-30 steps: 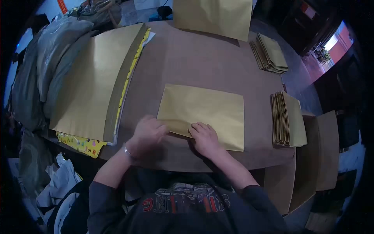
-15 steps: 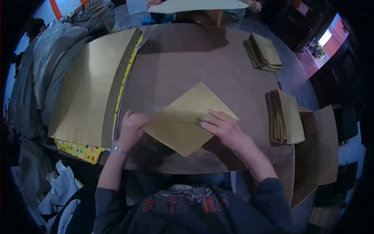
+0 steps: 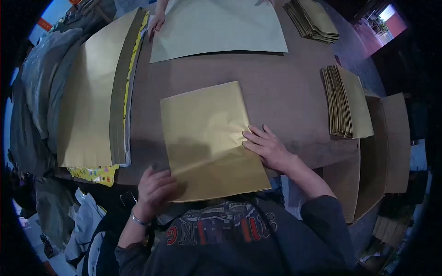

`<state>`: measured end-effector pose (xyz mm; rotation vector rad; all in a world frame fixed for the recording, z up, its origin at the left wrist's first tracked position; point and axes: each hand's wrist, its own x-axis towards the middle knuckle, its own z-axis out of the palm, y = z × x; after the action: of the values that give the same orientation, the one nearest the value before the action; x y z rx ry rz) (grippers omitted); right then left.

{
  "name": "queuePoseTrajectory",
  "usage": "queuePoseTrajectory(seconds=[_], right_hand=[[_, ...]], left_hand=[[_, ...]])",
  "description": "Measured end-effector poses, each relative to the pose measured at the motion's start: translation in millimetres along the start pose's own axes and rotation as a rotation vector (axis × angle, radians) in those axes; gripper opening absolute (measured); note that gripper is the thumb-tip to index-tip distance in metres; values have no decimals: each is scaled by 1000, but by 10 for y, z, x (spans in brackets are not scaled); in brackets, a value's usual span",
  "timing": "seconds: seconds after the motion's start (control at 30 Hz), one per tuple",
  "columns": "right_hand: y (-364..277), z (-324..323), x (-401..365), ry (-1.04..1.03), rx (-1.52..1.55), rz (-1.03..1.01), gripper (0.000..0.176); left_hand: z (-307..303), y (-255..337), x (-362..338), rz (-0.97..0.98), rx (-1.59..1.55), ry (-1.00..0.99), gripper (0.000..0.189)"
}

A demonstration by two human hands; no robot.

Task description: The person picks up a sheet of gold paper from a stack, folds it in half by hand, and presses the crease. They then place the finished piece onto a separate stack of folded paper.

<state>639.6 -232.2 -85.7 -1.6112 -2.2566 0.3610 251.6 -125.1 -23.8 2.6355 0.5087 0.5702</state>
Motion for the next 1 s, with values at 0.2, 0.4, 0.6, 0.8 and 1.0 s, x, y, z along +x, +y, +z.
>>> queuePoseTrajectory(seconds=[0.2,0.4,0.6,0.8,1.0], right_hand=[[56,-9,-73,-16,144,53,41],[64,-18,-60,-16,100,56,46],[111,-43,73,-54,-18,41,52],[179,5,-36,92,150,25,37],[154,102,57,179,191,70,26]], left_hand=[[439,-168,-69,-278,117,-34,45],[513,-390,33,-178,58,-130,22],[545,-358,-21,-248,45,-150,21],[595,-456,-117,-243,49,-88,21],[528,-675,-5,-194,-15,-69,19]])
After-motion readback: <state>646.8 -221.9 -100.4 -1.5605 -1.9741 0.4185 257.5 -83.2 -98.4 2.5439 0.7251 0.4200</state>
